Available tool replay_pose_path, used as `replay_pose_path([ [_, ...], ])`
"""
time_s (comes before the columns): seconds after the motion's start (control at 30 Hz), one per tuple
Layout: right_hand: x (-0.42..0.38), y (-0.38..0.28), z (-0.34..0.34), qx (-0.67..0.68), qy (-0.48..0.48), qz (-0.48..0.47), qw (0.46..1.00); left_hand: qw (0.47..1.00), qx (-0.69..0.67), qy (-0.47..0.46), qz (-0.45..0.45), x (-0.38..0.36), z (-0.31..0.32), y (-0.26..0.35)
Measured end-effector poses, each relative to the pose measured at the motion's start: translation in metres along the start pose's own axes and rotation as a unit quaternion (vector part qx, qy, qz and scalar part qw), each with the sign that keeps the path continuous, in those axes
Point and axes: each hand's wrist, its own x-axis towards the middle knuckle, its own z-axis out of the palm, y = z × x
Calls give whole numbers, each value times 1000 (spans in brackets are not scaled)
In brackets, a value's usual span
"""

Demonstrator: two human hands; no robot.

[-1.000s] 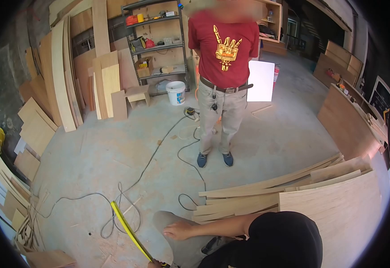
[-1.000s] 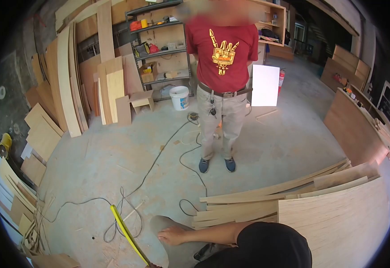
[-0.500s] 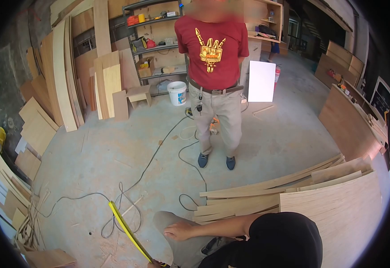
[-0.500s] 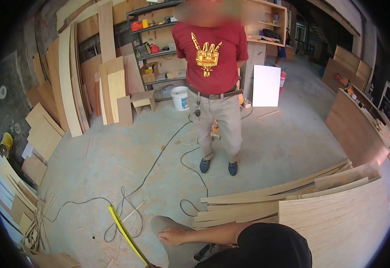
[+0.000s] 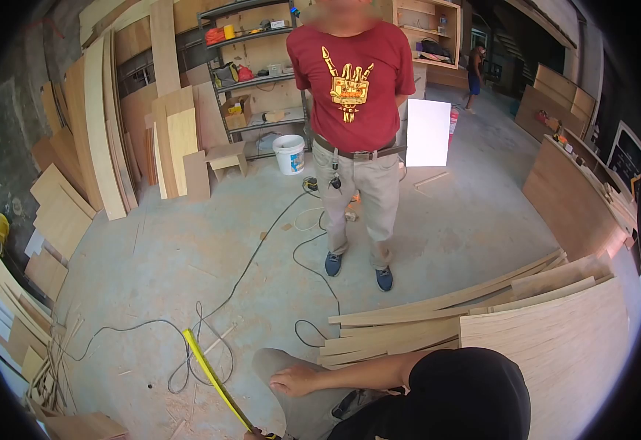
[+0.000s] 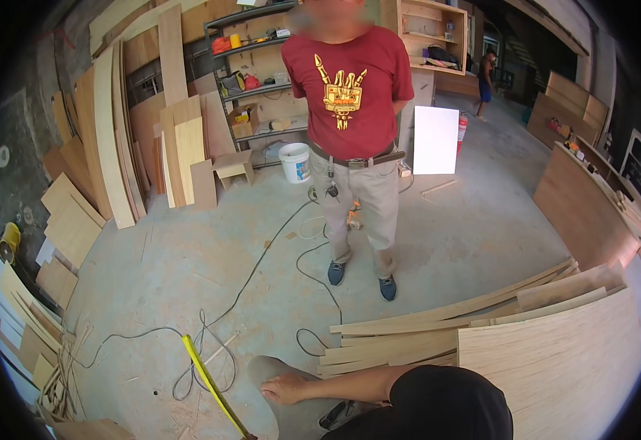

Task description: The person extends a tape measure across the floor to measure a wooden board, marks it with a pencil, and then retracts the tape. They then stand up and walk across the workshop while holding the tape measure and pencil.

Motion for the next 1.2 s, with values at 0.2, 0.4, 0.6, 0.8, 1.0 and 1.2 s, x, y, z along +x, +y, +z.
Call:
replay_pose_path([
  [0.2, 11, -2, -1, -10, -9, 0, 1000, 1000, -2, 9, 12, -15, -4, 21],
  [0.4, 7, -1, -1, -14, -11, -4, 1000, 1000, 13, 18, 11, -30, -1, 28],
  [0.6, -8, -5, -5, 3, -13, 4, 1000, 999, 32, 25, 9, -49, 10, 31],
  [0.8, -24, -2, -5, 1, -6, 6, 1000, 999, 28, 22, 20, -52, 21, 18],
  [1.0, -26, -10, -31, 123, -3, 63, 990, 1000, 9, -1, 7, -43, 29, 8],
  [1.2, 34, -68, -228, 150, 313, 15, 938, 998, -54, -17, -18, -33, 25, -3],
])
